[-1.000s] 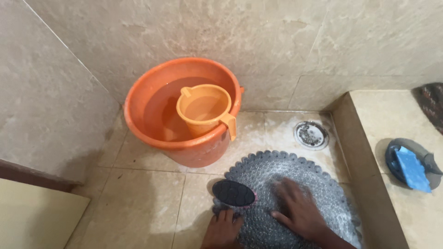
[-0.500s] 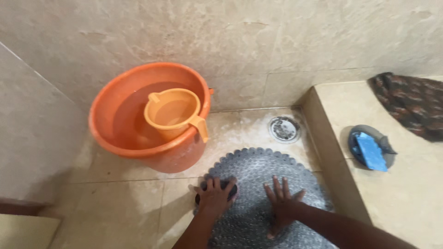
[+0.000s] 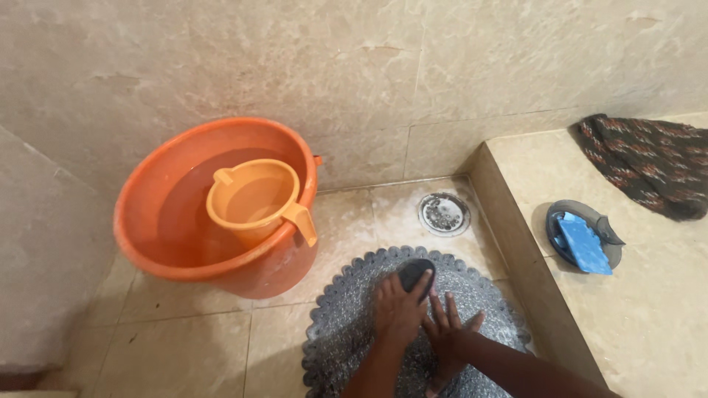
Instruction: The person scrubs a bath mat using a brush and soapy water on the tiled bathroom floor next to a bucket of water.
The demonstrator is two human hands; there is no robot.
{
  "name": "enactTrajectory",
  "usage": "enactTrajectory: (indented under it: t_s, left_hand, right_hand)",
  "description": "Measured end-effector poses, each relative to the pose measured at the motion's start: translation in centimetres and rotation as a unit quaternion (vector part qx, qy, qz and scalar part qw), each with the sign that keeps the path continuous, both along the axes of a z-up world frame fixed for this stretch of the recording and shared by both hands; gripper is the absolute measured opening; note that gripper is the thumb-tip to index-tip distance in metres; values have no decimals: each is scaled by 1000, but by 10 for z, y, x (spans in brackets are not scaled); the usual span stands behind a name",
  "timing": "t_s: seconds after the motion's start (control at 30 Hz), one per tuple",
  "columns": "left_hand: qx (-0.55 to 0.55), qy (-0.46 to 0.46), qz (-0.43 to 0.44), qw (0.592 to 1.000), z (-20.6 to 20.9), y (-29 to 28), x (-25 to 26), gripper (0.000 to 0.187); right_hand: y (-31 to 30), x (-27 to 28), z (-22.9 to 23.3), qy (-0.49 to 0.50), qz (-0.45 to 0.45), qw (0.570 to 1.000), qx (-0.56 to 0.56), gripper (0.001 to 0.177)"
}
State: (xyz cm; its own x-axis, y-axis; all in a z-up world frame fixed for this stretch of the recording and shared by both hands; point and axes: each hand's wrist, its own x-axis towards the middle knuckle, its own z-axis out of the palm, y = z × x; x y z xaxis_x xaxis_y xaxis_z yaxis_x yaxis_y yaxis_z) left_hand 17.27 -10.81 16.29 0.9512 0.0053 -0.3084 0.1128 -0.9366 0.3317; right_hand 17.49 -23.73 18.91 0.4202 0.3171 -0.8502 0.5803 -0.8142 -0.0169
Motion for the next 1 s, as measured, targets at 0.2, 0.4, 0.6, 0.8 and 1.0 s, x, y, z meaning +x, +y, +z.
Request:
enactTrajectory:
  t_s: [0.2,0.4,0.6,0.8,1.0]
  left_hand:
    - [60,12,119,991,4,61,-13,72]
    - [41,-8,284,958,-6,65,16,72]
    - [-58,-54,48,996,2,-18,26,67]
    - [73,-63,157,983,-4,65,20,71]
    - [162,-113,235,952,-37,106,16,67]
  right_hand:
    - [-8,1,2,-7,-25,999,39,167]
    - [-4,4,-3,8,-18,1000,16,165]
    - [-6,8,-21,24,24,999,-24,155]
    - [-12,6,-14,6,-22,999,32,164]
    - [-10,4,-8,8,-22,999,35,166]
